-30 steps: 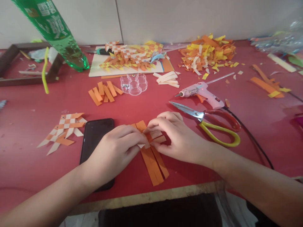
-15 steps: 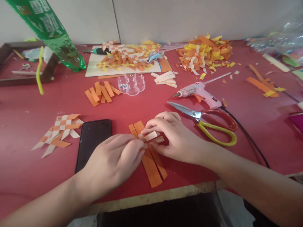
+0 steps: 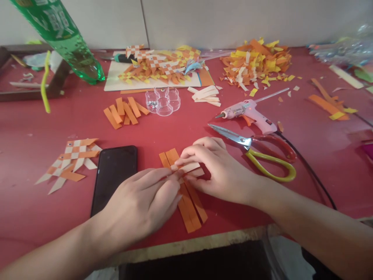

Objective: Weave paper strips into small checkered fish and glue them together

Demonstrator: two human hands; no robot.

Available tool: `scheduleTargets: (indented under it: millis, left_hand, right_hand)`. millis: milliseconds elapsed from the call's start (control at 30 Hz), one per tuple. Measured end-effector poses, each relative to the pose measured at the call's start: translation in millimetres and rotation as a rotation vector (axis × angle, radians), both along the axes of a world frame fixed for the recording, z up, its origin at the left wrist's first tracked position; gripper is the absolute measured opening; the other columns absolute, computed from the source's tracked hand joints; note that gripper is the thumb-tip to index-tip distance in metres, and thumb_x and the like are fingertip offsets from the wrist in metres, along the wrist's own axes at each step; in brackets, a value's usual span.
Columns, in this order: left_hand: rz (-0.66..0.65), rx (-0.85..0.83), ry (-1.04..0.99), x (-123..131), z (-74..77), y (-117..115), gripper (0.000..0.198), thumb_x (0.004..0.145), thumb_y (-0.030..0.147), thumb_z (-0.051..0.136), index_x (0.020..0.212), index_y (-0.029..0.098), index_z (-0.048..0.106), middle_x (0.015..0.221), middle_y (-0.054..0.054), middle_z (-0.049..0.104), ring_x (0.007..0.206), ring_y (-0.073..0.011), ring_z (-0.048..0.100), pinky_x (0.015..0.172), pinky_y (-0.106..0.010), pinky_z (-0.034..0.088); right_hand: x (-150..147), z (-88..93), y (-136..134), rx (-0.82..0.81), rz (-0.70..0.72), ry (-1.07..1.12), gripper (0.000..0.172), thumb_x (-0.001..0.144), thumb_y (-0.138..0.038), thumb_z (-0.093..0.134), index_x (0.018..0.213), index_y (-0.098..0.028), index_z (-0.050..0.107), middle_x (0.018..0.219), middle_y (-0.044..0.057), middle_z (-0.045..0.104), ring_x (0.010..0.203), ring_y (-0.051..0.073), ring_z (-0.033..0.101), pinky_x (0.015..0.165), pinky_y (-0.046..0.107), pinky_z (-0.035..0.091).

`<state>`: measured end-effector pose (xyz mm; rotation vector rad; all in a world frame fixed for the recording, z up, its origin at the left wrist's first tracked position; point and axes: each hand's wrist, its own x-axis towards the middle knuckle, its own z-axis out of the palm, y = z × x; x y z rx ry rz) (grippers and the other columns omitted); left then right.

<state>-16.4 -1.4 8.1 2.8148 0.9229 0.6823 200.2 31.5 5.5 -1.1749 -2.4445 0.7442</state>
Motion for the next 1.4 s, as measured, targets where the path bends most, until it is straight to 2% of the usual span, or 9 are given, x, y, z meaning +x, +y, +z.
scheduleTargets:
  millis: [167,367,600,733,967,1133,1267,1400]
  left_hand:
    - [0.019,-0.047,0.005,-1.5,-2.0,0.5,0.01,0.087,0.014,0.059,0.095,0.008,0.061,0.094,-0.017,0.071,0.079,-0.0271,0.071,0.062,-0.039,0.061]
    - [0.017,-0.168,-0.036,-5.4,-2.5,1.6,0.01,0.087,0.015,0.06,0.095,0.009,0.06,0.093,-0.016,0.07,0.082,-0.0273,0.07,0.064,-0.04,0.061]
    - [0.0,-0.13,0.01,-3.7,-0.1,-0.3,0.014,0.088,0.02,0.059,0.097,0.008,0.061,0.098,-0.018,0.07,0.086,-0.0293,0.069,0.066,-0.042,0.062]
    - [0.006,-0.036,0.042,-1.0,-0.3,-2.3,0.016,0.088,0.021,0.06,0.096,0.007,0.063,0.099,-0.019,0.071,0.085,-0.0299,0.07,0.066,-0.043,0.062]
    - [-0.042,0.058,0.112,3.8,0.2,-4.4,0.014,0.092,0.02,0.057,0.091,0.008,0.064,0.089,-0.013,0.073,0.081,-0.0283,0.071,0.064,-0.044,0.062]
    - [-0.062,0.051,0.119,3.8,1.4,-4.9,0.02,0.094,0.026,0.054,0.092,0.008,0.063,0.091,-0.013,0.073,0.082,-0.0282,0.07,0.066,-0.043,0.061]
    - [-0.043,0.026,0.076,3.1,1.0,-2.9,0.023,0.095,0.028,0.053,0.1,0.007,0.062,0.097,-0.013,0.074,0.085,-0.0266,0.069,0.07,-0.04,0.06]
    - [-0.05,0.002,0.122,1.9,1.0,-2.2,0.026,0.095,0.032,0.052,0.101,0.008,0.062,0.097,-0.013,0.073,0.089,-0.0272,0.067,0.075,-0.041,0.059]
  right_hand:
    - [0.0,-0.9,-0.2,0.023,-0.008,-0.004,0.028,0.082,-0.022,0.064,0.108,-0.022,0.052,0.104,0.002,0.071,0.105,0.021,0.052,0.094,0.038,0.032]
    - [0.9,-1.7,-0.7,0.05,-0.011,-0.018,0.03,0.081,-0.021,0.064,0.108,-0.022,0.053,0.101,0.003,0.069,0.104,0.02,0.052,0.095,0.037,0.032]
    - [1.5,-1.2,-0.1,0.056,-0.01,-0.023,0.029,0.082,-0.022,0.065,0.108,-0.022,0.054,0.1,0.004,0.07,0.104,0.021,0.053,0.095,0.038,0.033]
    - [1.2,-0.7,0.2,0.054,-0.002,-0.018,0.029,0.082,-0.023,0.066,0.108,-0.021,0.054,0.1,0.005,0.07,0.104,0.022,0.053,0.095,0.039,0.033]
    - [0.8,-0.6,-0.3,0.055,-0.007,-0.018,0.027,0.083,-0.023,0.064,0.108,-0.021,0.055,0.099,0.005,0.072,0.104,0.022,0.053,0.095,0.039,0.033]
    - [1.0,-0.8,-0.3,0.062,-0.004,-0.024,0.027,0.084,-0.024,0.064,0.108,-0.021,0.055,0.1,0.005,0.071,0.104,0.021,0.053,0.096,0.038,0.033]
    - [0.9,-0.1,-0.2,0.055,-0.009,-0.029,0.029,0.081,-0.023,0.066,0.108,-0.022,0.054,0.1,0.004,0.07,0.103,0.021,0.053,0.096,0.039,0.034]
    - [1.1,1.2,-0.7,0.055,-0.008,-0.029,0.028,0.082,-0.023,0.065,0.108,-0.021,0.055,0.1,0.004,0.069,0.104,0.021,0.052,0.096,0.039,0.034]
